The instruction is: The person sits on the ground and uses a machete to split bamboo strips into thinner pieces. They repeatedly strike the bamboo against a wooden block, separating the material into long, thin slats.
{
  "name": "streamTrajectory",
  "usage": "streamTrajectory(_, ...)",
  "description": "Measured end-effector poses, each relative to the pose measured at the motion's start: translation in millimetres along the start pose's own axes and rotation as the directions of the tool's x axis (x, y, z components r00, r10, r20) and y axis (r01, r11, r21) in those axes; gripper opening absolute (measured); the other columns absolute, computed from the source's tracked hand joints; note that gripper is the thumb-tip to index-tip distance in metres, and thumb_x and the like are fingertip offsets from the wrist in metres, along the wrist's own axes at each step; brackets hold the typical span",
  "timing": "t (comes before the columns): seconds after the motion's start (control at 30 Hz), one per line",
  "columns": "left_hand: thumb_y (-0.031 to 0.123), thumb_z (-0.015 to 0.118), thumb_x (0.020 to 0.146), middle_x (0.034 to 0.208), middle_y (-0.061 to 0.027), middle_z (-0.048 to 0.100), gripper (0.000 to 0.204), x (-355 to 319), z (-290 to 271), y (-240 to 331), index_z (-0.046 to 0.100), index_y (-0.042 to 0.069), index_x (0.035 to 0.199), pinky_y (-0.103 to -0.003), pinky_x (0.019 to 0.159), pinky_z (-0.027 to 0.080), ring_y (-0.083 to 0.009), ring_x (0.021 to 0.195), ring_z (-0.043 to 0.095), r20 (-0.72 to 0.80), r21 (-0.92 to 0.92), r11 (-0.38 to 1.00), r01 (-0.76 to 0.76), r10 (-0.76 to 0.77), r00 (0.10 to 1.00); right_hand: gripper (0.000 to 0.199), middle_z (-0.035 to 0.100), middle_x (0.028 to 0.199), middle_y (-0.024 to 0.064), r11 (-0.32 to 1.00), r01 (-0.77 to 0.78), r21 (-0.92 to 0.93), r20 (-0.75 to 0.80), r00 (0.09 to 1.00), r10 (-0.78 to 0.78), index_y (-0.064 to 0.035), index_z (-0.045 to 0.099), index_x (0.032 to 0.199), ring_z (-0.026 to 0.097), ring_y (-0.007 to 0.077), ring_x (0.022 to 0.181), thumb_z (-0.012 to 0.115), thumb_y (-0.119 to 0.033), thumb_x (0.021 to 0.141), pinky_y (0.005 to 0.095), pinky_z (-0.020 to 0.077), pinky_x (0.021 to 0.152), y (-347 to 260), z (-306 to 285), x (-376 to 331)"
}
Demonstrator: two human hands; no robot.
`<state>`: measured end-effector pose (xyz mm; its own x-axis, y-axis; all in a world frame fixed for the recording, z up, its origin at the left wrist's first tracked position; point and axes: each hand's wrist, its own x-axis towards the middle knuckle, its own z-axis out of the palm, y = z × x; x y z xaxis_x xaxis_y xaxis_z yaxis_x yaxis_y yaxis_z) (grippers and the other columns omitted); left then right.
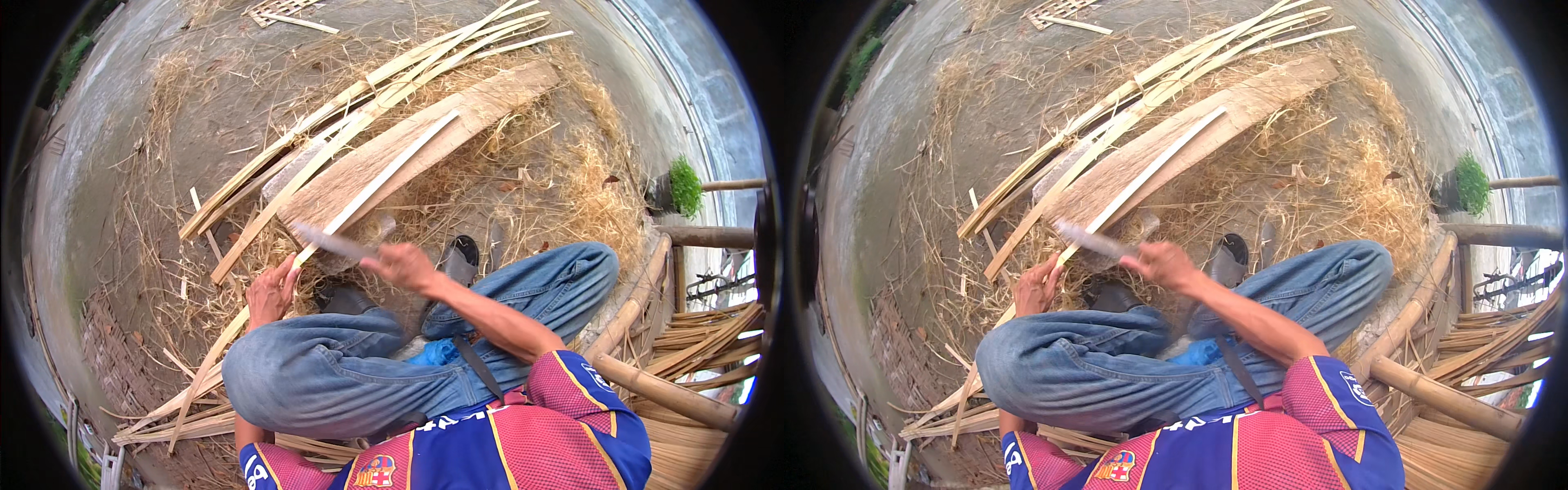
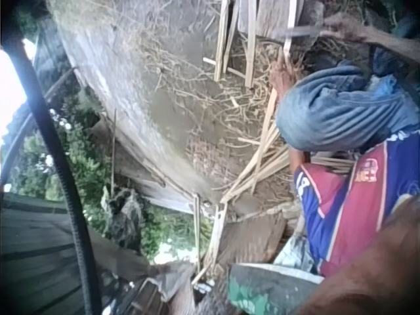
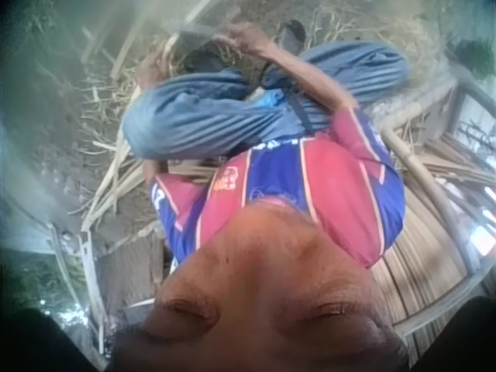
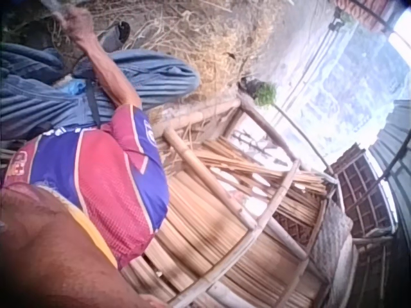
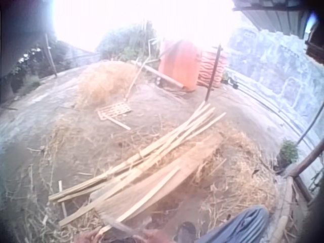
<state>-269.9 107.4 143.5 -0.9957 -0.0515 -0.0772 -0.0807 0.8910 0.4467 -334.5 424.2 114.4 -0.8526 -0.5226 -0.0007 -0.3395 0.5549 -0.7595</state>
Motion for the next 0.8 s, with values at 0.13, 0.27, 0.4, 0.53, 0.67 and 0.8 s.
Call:
streamTrajectory(0.13, 0.040, 0.063, 0.099, 0.084, -0.0165, 0.072, 0.034, 8, -14, 1, 0.072, 0.024, 0.128, -0.044, 0.070, 0.053, -0.0320, 0.077, 0.070, 0.113, -0.171, 0.984, 0.042, -0.023, 0.993, 0.053, 0.058, 0.055, 0.0044, 0.980, 0.074, -0.184, -0.071, 0.994, -0.088, -0.0088, 0.060, 0.071, 0.053, 0.0147, 0.044, 0.059, -0.054, 0.099, 0.0328, 0.0401, 0.036, 5, -5, -3)
streamTrajectory(0.27, 0.040, 0.063, 0.100, 0.082, -0.0154, 0.072, 0.032, 11, -20, 7, 0.073, 0.025, 0.127, -0.042, 0.068, 0.052, -0.0317, 0.073, 0.070, 0.147, -0.222, 0.972, 0.081, -0.049, 0.988, 0.063, 0.051, 0.050, 0.0039, 0.933, -0.258, -0.250, -0.216, 0.954, 0.206, -0.0102, 0.055, 0.066, 0.050, 0.0164, 0.042, 0.054, -0.065, 0.097, 0.0374, 0.0404, 0.036, 90, -68, 17)
streamTrajectory(0.4, 0.039, 0.063, 0.100, 0.078, -0.0147, 0.072, 0.032, 13, -20, 12, 0.073, 0.024, 0.126, -0.042, 0.067, 0.051, -0.0313, 0.070, 0.068, 0.156, -0.247, 0.965, 0.088, -0.050, 0.986, 0.071, 0.053, 0.050, 0.0006, 0.784, -0.615, -0.081, -0.486, 0.711, 0.508, -0.0111, 0.058, 0.064, 0.045, 0.0105, 0.040, 0.048, -0.073, 0.096, 0.0334, 0.0324, 0.034, 171, -157, 23)
streamTrajectory(0.53, 0.038, 0.064, 0.099, 0.082, -0.0152, 0.072, 0.031, 7, -23, 12, 0.074, 0.022, 0.124, -0.042, 0.067, 0.051, -0.0307, 0.069, 0.068, 0.164, -0.240, 0.961, 0.139, -0.101, 0.981, 0.074, 0.052, 0.049, 0.0009, 0.860, -0.485, -0.161, -0.409, 0.825, 0.389, -0.0102, 0.058, 0.063, 0.045, 0.0112, 0.040, 0.047, -0.076, 0.095, 0.0340, 0.0328, 0.035, 150, -159, 38)
streamTrajectory(0.67, 0.036, 0.062, 0.101, 0.086, -0.0137, 0.074, 0.031, 3, -16, 2, 0.073, 0.021, 0.125, -0.041, 0.069, 0.052, -0.0306, 0.073, 0.070, 0.111, -0.260, 0.962, 0.082, -0.054, 0.992, 0.081, 0.050, 0.048, 0.0058, 0.788, -0.612, -0.065, -0.538, 0.687, 0.489, -0.0031, 0.055, 0.059, 0.050, 0.0192, 0.042, 0.051, -0.076, 0.093, 0.0387, 0.0405, 0.043, 186, -180, 41)
streamTrajectory(0.8, 0.036, 0.058, 0.103, 0.086, -0.0109, 0.074, 0.030, 0, -22, 15, 0.075, 0.019, 0.122, -0.039, 0.069, 0.053, -0.0285, 0.074, 0.071, 0.150, -0.272, 0.956, 0.109, -0.070, 0.986, 0.081, 0.051, 0.050, 0.0075, 0.746, -0.659, 0.095, -0.650, 0.527, 0.548, -0.0023, 0.055, 0.060, 0.052, 0.0208, 0.045, 0.050, -0.075, 0.094, 0.0381, 0.0419, 0.046, 190, -190, 30)
